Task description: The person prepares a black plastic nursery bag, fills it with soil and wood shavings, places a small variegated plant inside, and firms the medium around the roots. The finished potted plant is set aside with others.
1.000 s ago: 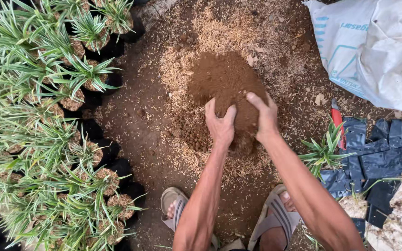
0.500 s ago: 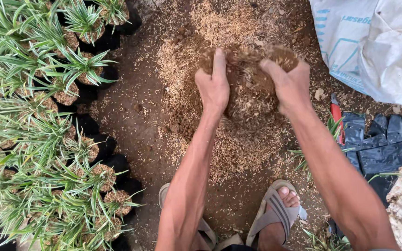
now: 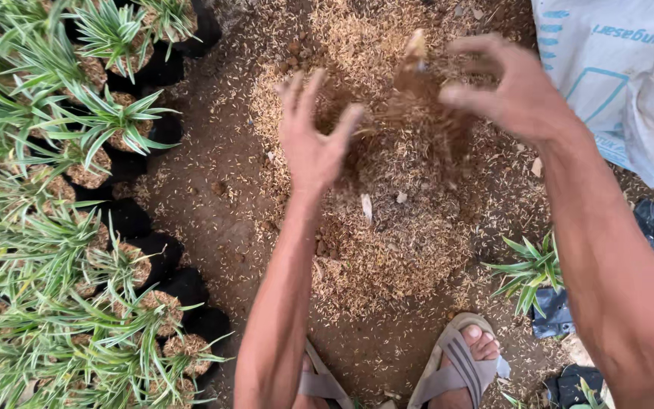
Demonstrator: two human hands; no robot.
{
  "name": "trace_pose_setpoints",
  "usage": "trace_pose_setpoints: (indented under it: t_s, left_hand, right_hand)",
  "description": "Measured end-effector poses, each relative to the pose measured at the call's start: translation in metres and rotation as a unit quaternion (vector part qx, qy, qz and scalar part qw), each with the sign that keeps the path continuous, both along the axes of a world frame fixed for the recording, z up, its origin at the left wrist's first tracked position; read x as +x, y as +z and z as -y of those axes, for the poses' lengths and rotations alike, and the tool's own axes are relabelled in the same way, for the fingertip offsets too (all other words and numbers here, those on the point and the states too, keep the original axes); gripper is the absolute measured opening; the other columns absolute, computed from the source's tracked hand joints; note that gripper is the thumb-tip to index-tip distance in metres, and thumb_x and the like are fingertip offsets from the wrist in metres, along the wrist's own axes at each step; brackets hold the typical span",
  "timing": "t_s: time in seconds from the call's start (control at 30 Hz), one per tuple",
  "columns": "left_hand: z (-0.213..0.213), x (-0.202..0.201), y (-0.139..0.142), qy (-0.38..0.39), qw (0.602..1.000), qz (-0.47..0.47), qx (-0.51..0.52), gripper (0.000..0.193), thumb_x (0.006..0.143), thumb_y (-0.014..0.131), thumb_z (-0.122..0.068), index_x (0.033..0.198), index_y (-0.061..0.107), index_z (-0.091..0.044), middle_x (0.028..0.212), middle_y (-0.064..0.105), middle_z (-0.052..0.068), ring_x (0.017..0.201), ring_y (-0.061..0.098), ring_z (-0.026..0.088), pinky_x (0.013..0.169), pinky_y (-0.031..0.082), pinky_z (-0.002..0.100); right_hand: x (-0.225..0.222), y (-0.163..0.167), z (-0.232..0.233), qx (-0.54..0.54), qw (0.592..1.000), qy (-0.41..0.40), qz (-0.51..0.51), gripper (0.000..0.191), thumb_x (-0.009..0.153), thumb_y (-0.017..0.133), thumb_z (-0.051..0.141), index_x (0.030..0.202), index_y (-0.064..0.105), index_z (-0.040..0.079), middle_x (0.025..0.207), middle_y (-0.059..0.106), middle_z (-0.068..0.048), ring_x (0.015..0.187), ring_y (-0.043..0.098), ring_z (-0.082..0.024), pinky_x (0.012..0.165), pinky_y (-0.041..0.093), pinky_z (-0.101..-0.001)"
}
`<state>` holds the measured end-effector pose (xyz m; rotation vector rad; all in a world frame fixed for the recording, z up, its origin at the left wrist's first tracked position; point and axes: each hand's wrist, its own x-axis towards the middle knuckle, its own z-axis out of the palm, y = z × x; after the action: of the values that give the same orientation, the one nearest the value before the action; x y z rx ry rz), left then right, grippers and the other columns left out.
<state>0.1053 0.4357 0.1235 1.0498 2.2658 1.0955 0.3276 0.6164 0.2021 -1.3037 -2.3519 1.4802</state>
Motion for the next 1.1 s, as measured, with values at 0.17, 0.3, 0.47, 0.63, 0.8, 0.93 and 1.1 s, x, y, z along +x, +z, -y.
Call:
trace_pose_setpoints:
  t_s: [0.17, 0.3, 0.47, 0.63, 0.8, 0.93, 1.1]
  left_hand:
    - [-0.008, -0.032, -0.033, 0.119, 0.989, 0.000, -0.092, 0.088, 0.094, 0.042, -0.079, 0.165, 0.025, -0.030, 0.175, 0.005, 0.019, 0.161, 0.001, 0.041, 0.117, 0.002, 0.074]
    - [-0.024, -0.005, -0.037, 0.064, 0.989, 0.051, -0.123, 0.092, 0.088, 0.042, -0.081, 0.167, 0.025, -0.036, 0.167, 0.029, 0.019, 0.143, 0.034, 0.043, 0.113, 0.025, 0.072]
    - [-0.031, 0.012, -0.021, 0.056, 0.986, 0.142, -0.066, 0.098, 0.071, 0.054, -0.083, 0.156, 0.039, -0.034, 0.153, 0.038, 0.018, 0.124, 0.053, 0.030, 0.086, 0.059, 0.053]
    - [-0.030, 0.022, -0.025, 0.026, 0.977, 0.209, -0.021, 0.095, 0.080, 0.058, -0.079, 0.153, 0.046, -0.020, 0.158, 0.045, 0.019, 0.142, 0.046, 0.033, 0.110, 0.037, 0.064]
    - [0.024, 0.002, -0.047, -0.035, 0.991, 0.129, 0.014, 0.075, 0.099, 0.043, -0.070, 0.154, 0.054, -0.022, 0.168, 0.040, 0.018, 0.160, 0.034, 0.035, 0.130, 0.015, 0.066]
    - [0.071, -0.001, -0.051, 0.088, 0.991, -0.094, -0.035, 0.071, 0.105, 0.039, -0.067, 0.161, 0.040, -0.024, 0.171, 0.031, 0.019, 0.162, 0.024, 0.042, 0.127, 0.014, 0.062]
    - [0.050, 0.076, -0.039, 0.060, 0.991, 0.099, 0.063, 0.091, 0.089, 0.050, -0.075, 0.164, 0.031, -0.026, 0.165, 0.043, 0.018, 0.155, 0.037, 0.037, 0.127, 0.022, 0.062]
  right_hand:
    - [-0.024, -0.059, -0.022, 0.010, 0.985, -0.161, 0.067, 0.083, 0.092, 0.057, 0.069, 0.158, 0.041, 0.020, 0.160, 0.038, -0.020, 0.146, 0.036, -0.040, 0.115, 0.032, -0.0611]
    - [-0.059, -0.105, 0.004, 0.011, 0.977, -0.136, 0.163, 0.098, 0.080, 0.050, 0.085, 0.160, 0.042, 0.028, 0.162, 0.030, -0.023, 0.150, 0.027, -0.040, 0.115, 0.024, -0.0689]
    - [-0.072, -0.098, 0.023, -0.013, 0.987, -0.114, 0.116, 0.112, 0.072, 0.066, 0.086, 0.159, 0.036, 0.022, 0.168, 0.016, -0.022, 0.158, 0.015, -0.035, 0.124, 0.015, -0.0638]
    - [-0.061, -0.067, 0.036, -0.132, 0.973, -0.186, 0.045, 0.105, 0.069, 0.066, 0.075, 0.156, 0.040, 0.023, 0.168, 0.018, -0.016, 0.155, 0.020, -0.032, 0.120, 0.017, -0.0634]
    - [-0.002, -0.050, 0.035, -0.030, 0.990, -0.103, -0.086, 0.092, 0.092, 0.046, 0.076, 0.157, 0.039, 0.011, 0.165, 0.035, -0.023, 0.152, 0.036, -0.038, 0.122, 0.029, -0.0576]
    - [0.020, -0.068, 0.044, 0.039, 0.984, -0.167, -0.044, 0.091, 0.095, 0.047, 0.077, 0.155, 0.043, 0.009, 0.162, 0.040, -0.025, 0.150, 0.038, -0.040, 0.122, 0.030, -0.0563]
    - [-0.016, -0.107, 0.098, -0.047, 0.976, -0.210, 0.035, 0.099, 0.089, 0.065, 0.067, 0.155, 0.030, 0.002, 0.156, 0.031, -0.030, 0.144, 0.031, -0.043, 0.110, 0.024, -0.0648]
